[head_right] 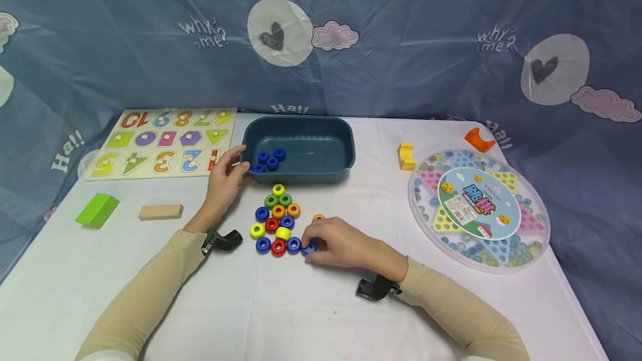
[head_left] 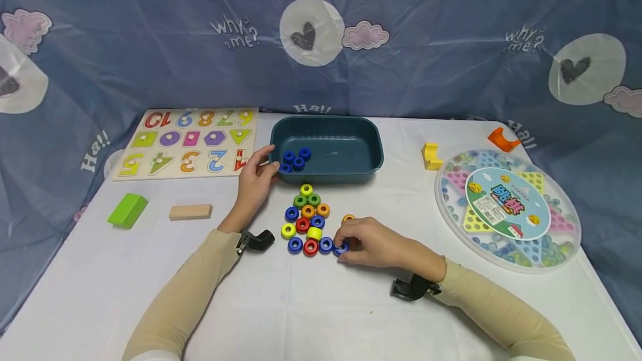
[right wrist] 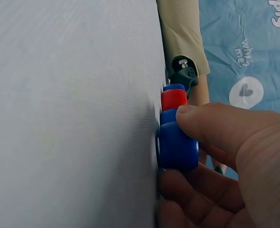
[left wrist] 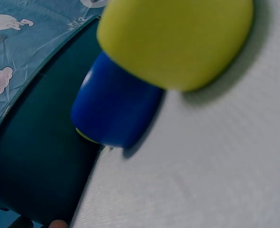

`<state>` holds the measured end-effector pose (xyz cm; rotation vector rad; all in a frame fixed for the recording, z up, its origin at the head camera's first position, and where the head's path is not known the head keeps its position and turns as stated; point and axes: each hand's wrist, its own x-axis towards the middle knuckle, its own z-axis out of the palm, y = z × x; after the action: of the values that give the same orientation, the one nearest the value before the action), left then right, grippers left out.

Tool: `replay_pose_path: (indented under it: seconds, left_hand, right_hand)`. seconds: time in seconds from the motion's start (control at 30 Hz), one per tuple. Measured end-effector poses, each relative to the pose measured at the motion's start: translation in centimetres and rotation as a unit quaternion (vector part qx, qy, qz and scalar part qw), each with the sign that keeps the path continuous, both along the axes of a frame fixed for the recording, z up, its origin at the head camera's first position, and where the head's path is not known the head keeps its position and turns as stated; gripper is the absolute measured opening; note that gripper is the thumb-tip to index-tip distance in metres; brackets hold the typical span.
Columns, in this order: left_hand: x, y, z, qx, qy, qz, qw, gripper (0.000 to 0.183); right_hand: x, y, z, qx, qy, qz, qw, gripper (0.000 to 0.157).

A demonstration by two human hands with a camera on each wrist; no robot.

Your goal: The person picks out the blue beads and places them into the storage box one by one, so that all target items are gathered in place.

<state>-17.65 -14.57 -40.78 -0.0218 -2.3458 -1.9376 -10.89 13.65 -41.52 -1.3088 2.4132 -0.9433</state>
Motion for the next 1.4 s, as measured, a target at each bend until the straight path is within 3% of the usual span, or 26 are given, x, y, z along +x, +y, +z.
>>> replay_pose_path:
  seconds: [0.1,0.23,0.37,0.47,0.67,0.87,1.13,1.4]
  left_hand:
    - [0.0,0.1,-0.1,0.003,0.000,-0.004,1.0000,0.046]
    - [0.0,0.1,0.0,0.001,0.002,-0.004,1.0000,0.046]
    - [0.0,0.0,-0.1,0.001,0.005,-0.002,1.0000,0.045]
    - [0.0,-0.1,-0.1,0.008,0.003,-0.004,1.0000,0.045]
    - [0.0,-0.1,-0.2,0.013,0.006,-0.005,0.9999,0.046]
    - [0.0,-0.2,0.0,0.006,0.012,-0.004,0.9999,0.045]
    - [0.2,-0.2,0.0,-0.002,0.014,-0.005,0.9999,0.045]
    - [0.1,-0.1,0.0,-0.004,0.012,-0.002,0.9999,0.045]
  right_hand:
    - [-0.3,0.2,0.8,-0.022,0.004,0.002,1.000,0.013]
    - [-1.8,0.1,3.3,-0.055,0.032,-0.014,0.998,0.014]
    - [-4.9,-0.6,5.8,-0.081,0.076,-0.055,0.992,0.016]
    - [-7.6,-1.1,6.5,-0.083,0.090,-0.087,0.989,0.016]
    - [-12.2,-2.6,6.0,-0.043,0.074,-0.119,0.989,0.018]
    - [-15.1,-4.7,4.6,0.027,0.036,-0.141,0.989,0.018]
    - [-16.8,-7.4,2.7,0.100,0.001,-0.132,0.986,0.021]
    - [-17.1,-7.8,2.4,0.096,-0.021,-0.148,0.984,0.022]
